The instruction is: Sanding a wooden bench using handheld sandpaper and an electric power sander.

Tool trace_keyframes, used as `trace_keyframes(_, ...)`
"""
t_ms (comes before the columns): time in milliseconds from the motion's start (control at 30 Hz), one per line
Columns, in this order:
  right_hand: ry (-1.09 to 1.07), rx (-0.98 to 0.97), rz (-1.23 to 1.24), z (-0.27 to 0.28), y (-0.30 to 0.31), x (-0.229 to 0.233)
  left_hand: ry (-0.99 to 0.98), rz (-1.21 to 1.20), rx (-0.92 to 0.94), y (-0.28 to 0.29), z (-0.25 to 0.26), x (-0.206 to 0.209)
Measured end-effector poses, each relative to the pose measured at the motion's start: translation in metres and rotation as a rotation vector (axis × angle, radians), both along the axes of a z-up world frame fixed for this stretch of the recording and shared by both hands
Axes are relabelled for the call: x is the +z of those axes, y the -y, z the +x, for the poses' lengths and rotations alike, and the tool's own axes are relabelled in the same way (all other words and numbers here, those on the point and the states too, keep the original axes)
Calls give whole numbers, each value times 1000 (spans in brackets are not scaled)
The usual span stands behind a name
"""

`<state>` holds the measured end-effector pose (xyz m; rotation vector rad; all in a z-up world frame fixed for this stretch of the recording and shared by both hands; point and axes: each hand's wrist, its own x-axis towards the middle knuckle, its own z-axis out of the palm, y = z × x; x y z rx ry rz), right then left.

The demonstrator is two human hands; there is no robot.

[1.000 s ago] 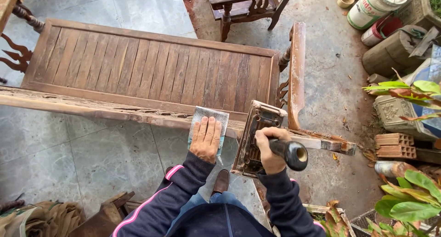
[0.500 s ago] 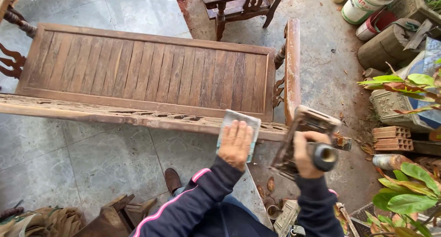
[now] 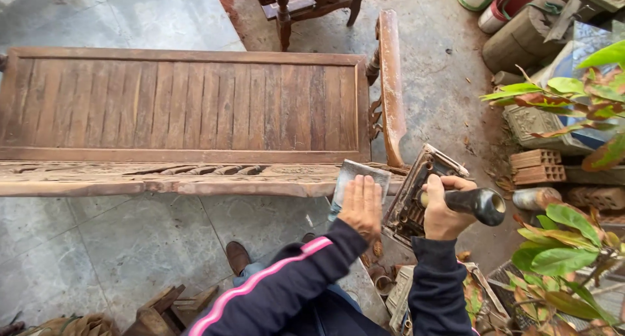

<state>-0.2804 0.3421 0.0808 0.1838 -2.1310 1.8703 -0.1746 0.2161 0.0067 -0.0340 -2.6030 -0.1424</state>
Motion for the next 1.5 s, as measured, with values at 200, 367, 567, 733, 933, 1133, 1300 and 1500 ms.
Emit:
trace_keyframes(200,-83,84,84,-5,-5,-4,25,-169,-45,68,68,17)
trace_keyframes(367,-38,51,38,-13,-12,-7,3,-82,-82,15,15,2)
trace_keyframes(567,-252,224,418,-51,-52,-1,-29,-24,-110,49,46,6)
trace_keyframes(733,-294,140,589,-41,-60,-8,67,-182,-134,96,71,45)
trace_keyframes(933,-13,30,41,-12,-54,-18,89,146,196,154,109,60)
trace_keyframes(1133,-155,143,-56,0,13,-20,-11,59,149,150,107,42)
trace_keyframes(1300,-248,100,-47,10,22,-18,49,41,127,149,110,41)
trace_keyframes(1500,-250,217,99,45,27,4,45,10,145,148,106,33)
